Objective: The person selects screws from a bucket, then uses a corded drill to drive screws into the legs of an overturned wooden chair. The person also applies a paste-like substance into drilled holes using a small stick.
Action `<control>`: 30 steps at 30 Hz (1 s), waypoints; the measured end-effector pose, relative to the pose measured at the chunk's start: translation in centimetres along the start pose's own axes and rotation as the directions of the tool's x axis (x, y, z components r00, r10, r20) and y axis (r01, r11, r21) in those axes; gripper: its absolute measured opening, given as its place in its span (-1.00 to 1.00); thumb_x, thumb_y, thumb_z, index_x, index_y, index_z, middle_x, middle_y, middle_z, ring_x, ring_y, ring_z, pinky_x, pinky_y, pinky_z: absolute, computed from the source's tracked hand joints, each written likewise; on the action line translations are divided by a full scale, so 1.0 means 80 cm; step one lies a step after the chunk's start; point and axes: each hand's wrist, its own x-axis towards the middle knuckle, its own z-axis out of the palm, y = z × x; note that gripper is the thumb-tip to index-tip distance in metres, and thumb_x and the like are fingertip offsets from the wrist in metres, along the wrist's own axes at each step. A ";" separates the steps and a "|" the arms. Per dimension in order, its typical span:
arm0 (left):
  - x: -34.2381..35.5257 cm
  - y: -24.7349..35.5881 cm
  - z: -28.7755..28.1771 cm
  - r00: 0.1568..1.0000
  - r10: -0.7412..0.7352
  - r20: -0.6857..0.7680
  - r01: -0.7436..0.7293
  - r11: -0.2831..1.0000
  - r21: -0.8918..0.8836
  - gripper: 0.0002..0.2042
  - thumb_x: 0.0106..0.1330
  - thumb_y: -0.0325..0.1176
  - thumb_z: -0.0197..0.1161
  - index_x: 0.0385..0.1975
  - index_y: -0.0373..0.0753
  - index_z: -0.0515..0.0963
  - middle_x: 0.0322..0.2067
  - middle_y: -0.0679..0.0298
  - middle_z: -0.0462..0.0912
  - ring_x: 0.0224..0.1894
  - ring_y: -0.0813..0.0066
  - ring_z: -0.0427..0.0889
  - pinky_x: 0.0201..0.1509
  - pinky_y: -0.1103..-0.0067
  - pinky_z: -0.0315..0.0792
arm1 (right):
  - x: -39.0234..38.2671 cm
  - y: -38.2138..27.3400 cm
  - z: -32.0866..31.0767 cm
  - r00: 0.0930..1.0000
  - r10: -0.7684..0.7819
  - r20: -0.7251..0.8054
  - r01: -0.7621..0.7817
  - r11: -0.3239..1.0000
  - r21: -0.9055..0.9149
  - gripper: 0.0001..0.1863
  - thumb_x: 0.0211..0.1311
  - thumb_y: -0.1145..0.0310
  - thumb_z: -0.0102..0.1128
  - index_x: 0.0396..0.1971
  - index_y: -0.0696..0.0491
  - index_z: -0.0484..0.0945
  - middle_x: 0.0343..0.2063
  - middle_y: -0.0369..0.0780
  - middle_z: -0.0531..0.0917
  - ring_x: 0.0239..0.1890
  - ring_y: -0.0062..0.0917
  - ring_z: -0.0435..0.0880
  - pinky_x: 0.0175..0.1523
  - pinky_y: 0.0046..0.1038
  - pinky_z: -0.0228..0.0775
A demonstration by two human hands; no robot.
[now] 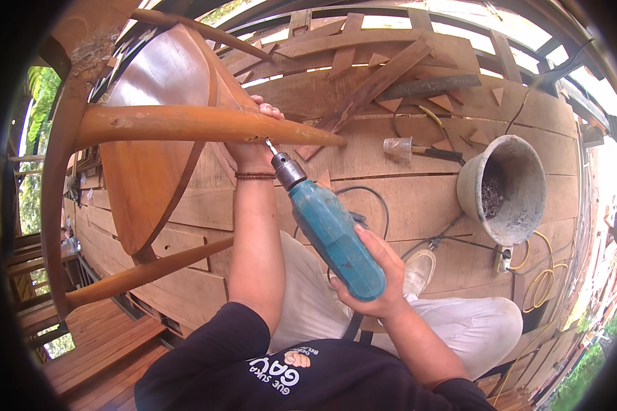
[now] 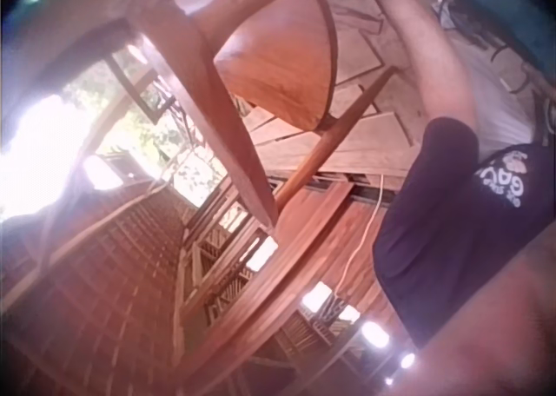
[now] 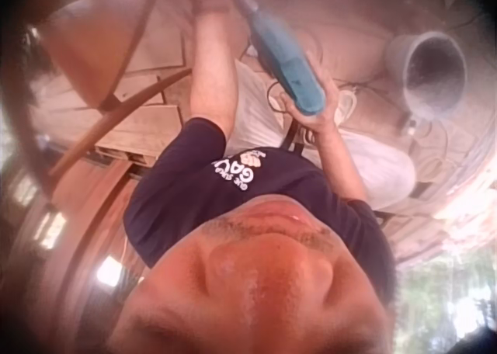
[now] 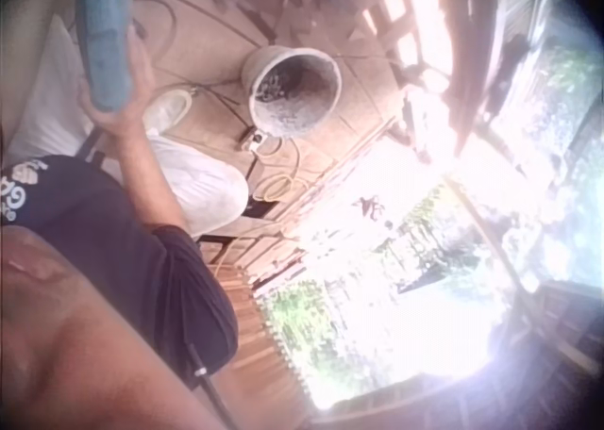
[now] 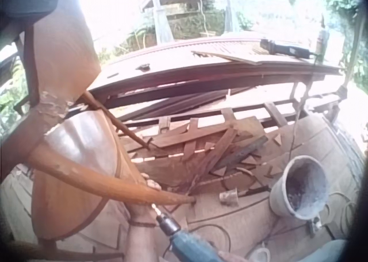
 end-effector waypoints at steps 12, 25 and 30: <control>0.009 -0.011 -0.021 0.987 0.002 0.161 0.025 0.986 -0.166 -0.60 0.32 -0.05 0.17 -0.19 -0.32 0.38 -0.57 0.29 0.41 -0.46 0.41 0.45 -0.25 0.50 0.40 | -0.013 -0.006 0.013 0.942 0.334 0.014 -0.294 0.807 0.512 -0.08 -0.05 0.36 0.53 0.31 0.32 0.23 0.24 -0.01 0.43 0.28 -0.41 0.41 0.36 -0.38 0.19; 0.016 0.008 -0.043 0.977 -0.065 0.201 0.111 0.968 -0.226 -0.39 0.42 0.15 -0.13 0.09 -0.34 0.39 -0.25 -0.03 0.65 -0.29 0.17 0.68 -0.14 0.34 0.61 | 0.009 -0.011 0.006 0.997 -0.073 -0.024 0.071 0.994 -0.080 -0.20 -0.13 0.31 0.54 0.19 0.18 0.42 0.01 0.00 0.60 0.03 -0.21 0.65 0.12 -0.32 0.48; 0.012 0.010 -0.026 0.958 -0.088 0.274 0.193 0.903 -0.385 -0.37 0.42 0.13 -0.08 0.28 -0.26 0.28 -0.16 0.01 0.56 -0.18 0.15 0.65 -0.10 0.33 0.61 | 0.009 -0.009 0.002 0.996 -0.077 -0.034 0.075 0.996 -0.046 -0.20 -0.13 0.31 0.53 0.20 0.18 0.41 0.03 0.00 0.60 0.05 -0.22 0.65 0.15 -0.34 0.46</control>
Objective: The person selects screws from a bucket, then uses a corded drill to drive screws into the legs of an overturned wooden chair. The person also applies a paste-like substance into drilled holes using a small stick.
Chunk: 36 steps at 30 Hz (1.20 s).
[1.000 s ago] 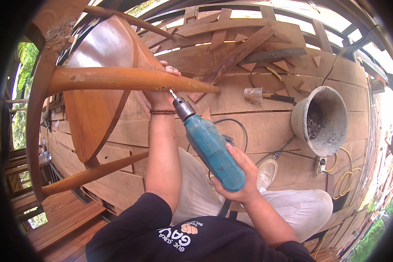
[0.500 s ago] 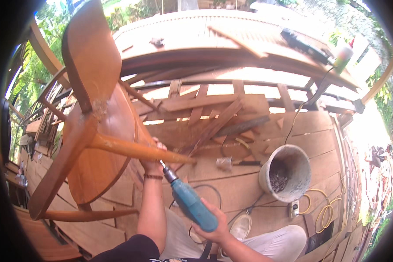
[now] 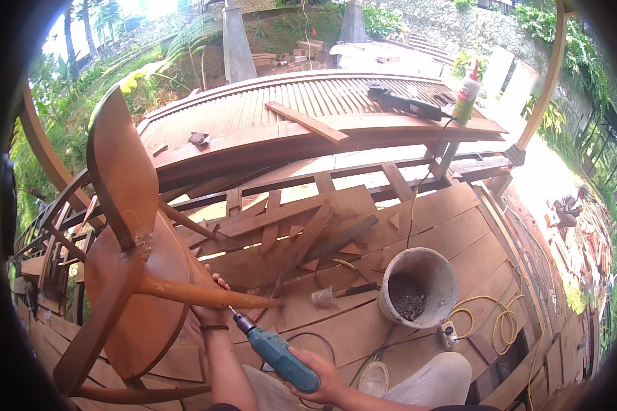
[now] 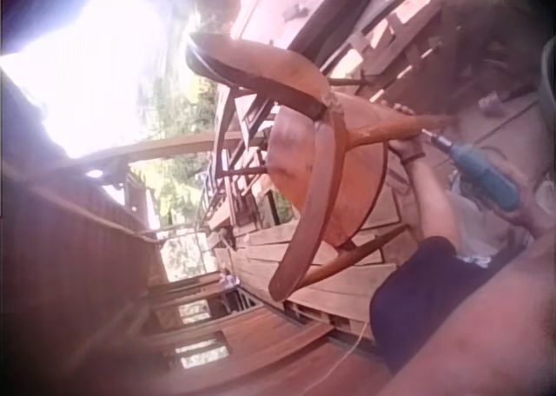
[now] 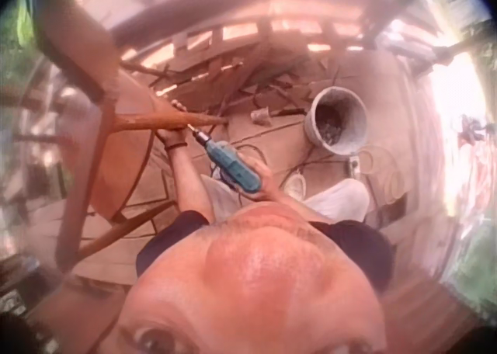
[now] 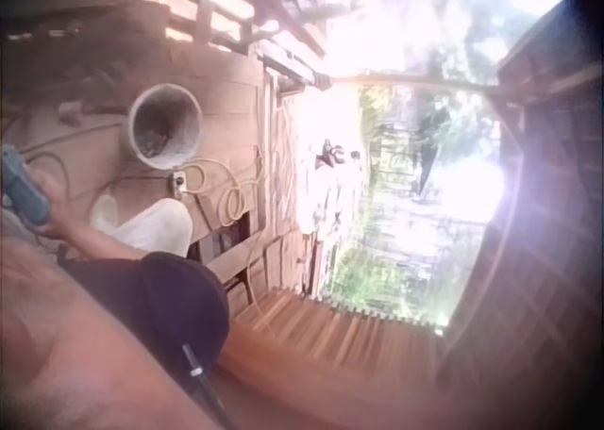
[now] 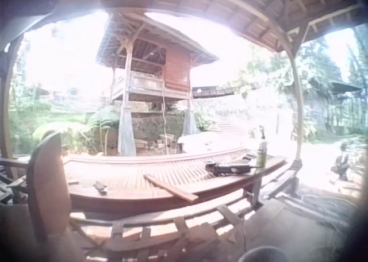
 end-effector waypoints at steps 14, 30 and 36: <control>0.003 0.006 0.001 0.993 0.005 0.117 -0.024 0.987 0.159 -0.50 0.41 -0.09 0.11 0.16 -0.37 0.33 -0.28 0.23 0.46 -0.25 0.42 0.53 -0.09 0.48 0.53 | -0.004 -0.009 0.016 0.992 0.122 -0.010 -0.121 0.987 0.106 -0.18 -0.20 0.35 0.46 0.16 0.34 0.38 -0.13 0.11 0.60 -0.17 -0.16 0.69 -0.02 -0.31 0.53; 0.003 -0.004 -0.001 0.986 -0.023 0.167 0.013 0.998 0.065 -0.54 0.38 -0.17 0.19 0.11 -0.37 0.33 -0.22 0.12 0.51 -0.17 0.28 0.60 0.04 0.42 0.55 | 0.027 -0.001 0.002 0.997 0.050 0.056 -0.051 0.999 0.011 -0.15 -0.24 0.42 0.46 0.19 0.20 0.32 -0.16 0.15 0.56 -0.23 -0.08 0.66 -0.18 -0.27 0.56; 0.004 0.007 -0.016 0.989 -0.029 0.147 0.026 0.999 0.027 -0.50 0.40 -0.10 0.13 0.10 -0.43 0.34 -0.22 0.02 0.52 -0.18 0.19 0.61 0.03 0.37 0.51 | 0.023 0.012 0.009 0.999 0.023 0.050 -0.026 0.998 0.052 -0.16 -0.19 0.35 0.47 0.20 0.17 0.31 -0.16 0.14 0.56 -0.27 -0.10 0.67 -0.23 -0.29 0.56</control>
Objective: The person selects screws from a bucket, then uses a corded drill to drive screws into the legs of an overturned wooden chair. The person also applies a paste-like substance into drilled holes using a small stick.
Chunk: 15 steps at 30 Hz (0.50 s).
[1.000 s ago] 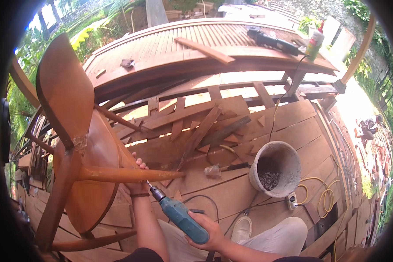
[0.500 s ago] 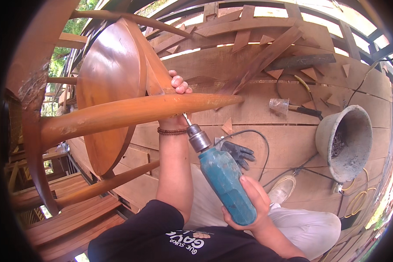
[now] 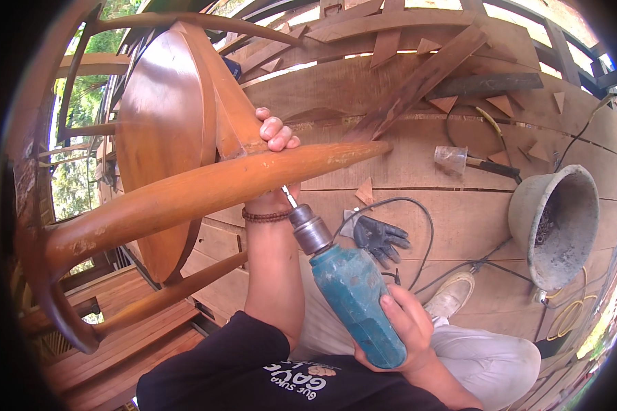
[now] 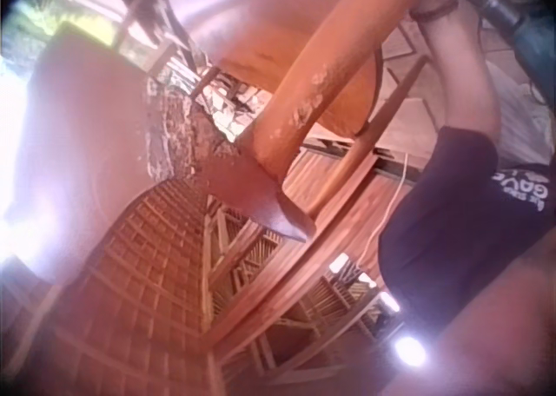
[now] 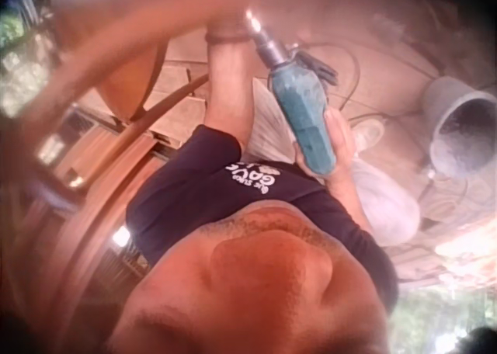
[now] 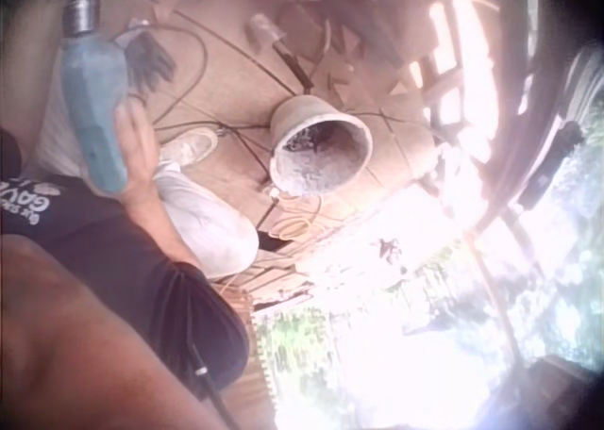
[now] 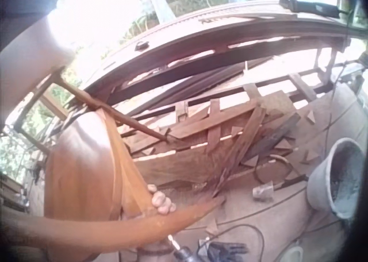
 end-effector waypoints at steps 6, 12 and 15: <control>-0.003 -0.005 0.005 0.999 0.015 -0.036 -0.015 1.000 -0.006 -0.49 0.39 -0.05 0.08 0.08 -0.42 0.36 -0.24 0.03 0.54 -0.21 0.18 0.60 -0.01 0.37 0.47 | 0.001 0.009 0.001 1.000 -0.020 0.009 0.020 1.000 -0.022 -0.14 -0.16 0.25 0.52 0.21 0.10 0.31 -0.13 0.16 0.54 -0.29 -0.09 0.68 -0.28 -0.28 0.57; -0.003 -0.006 0.009 0.998 0.020 -0.056 -0.019 1.000 0.014 -0.48 0.38 -0.01 0.07 0.07 -0.39 0.37 -0.24 0.05 0.54 -0.22 0.19 0.60 -0.02 0.38 0.47 | 0.002 0.013 0.002 1.000 0.007 0.002 -0.007 1.000 -0.006 -0.14 -0.11 0.16 0.51 0.23 0.06 0.31 -0.13 0.17 0.54 -0.29 -0.09 0.69 -0.31 -0.28 0.57; -0.002 -0.004 0.011 0.998 0.012 -0.064 -0.011 1.000 0.008 -0.46 0.38 0.02 0.07 0.08 -0.39 0.37 -0.24 0.05 0.54 -0.22 0.19 0.60 -0.02 0.37 0.46 | -0.004 0.016 0.004 0.999 0.031 -0.009 -0.031 0.999 0.037 -0.15 -0.05 0.06 0.50 0.24 0.03 0.31 -0.14 0.18 0.55 -0.29 -0.08 0.69 -0.32 -0.28 0.57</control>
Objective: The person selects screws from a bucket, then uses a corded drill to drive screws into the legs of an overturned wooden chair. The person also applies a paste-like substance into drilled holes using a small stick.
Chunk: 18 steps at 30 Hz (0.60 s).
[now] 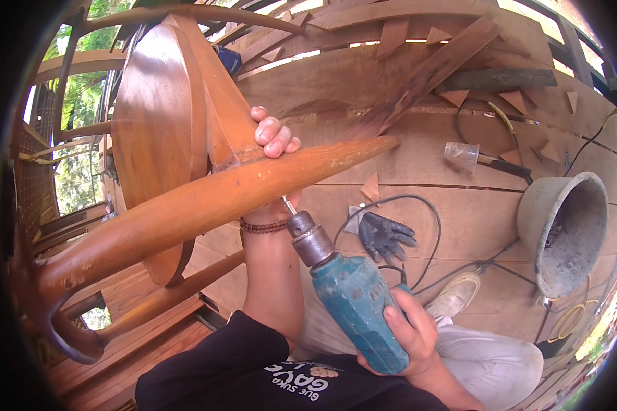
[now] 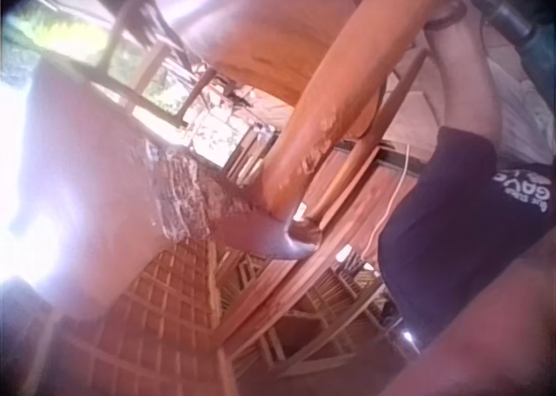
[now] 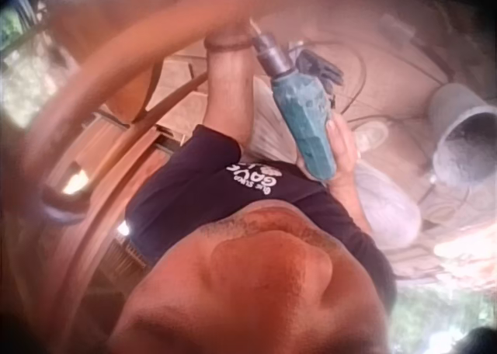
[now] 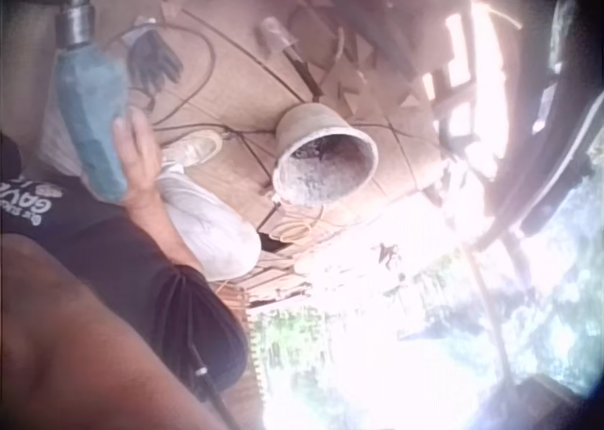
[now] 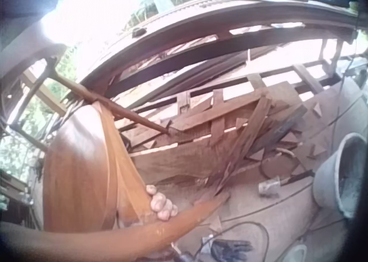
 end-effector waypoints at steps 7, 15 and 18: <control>-0.002 0.001 0.002 1.000 -0.021 -0.002 0.021 0.999 -0.049 -0.45 0.40 0.03 0.03 0.09 -0.40 0.36 -0.24 0.04 0.54 -0.22 0.17 0.59 -0.02 0.36 0.46 | 0.008 0.002 -0.002 0.998 -0.026 0.054 0.031 0.996 -0.078 -0.17 0.01 0.00 0.46 0.26 -0.02 0.31 -0.14 0.18 0.55 -0.29 -0.08 0.69 -0.32 -0.28 0.57; 0.006 0.007 -0.004 1.000 -0.009 0.021 0.009 0.999 -0.036 -0.45 0.40 0.01 0.03 0.11 -0.41 0.35 -0.23 0.02 0.55 -0.21 0.16 0.61 0.00 0.36 0.45 | 0.024 0.005 -0.008 0.985 -0.052 0.162 0.075 0.988 -0.138 -0.10 0.01 0.04 0.46 0.31 0.00 0.18 -0.08 0.23 0.54 -0.15 0.03 0.69 -0.17 -0.16 0.60; 0.003 0.010 -0.005 0.999 -0.006 0.044 0.007 1.000 -0.017 -0.46 0.39 0.00 0.04 0.11 -0.41 0.35 -0.23 0.02 0.55 -0.20 0.17 0.61 0.01 0.36 0.44 | 0.030 -0.003 -0.016 0.982 -0.046 0.185 0.076 0.984 -0.162 -0.12 0.01 0.04 0.45 0.31 -0.03 0.21 -0.06 0.23 0.54 -0.12 0.06 0.67 -0.13 -0.14 0.59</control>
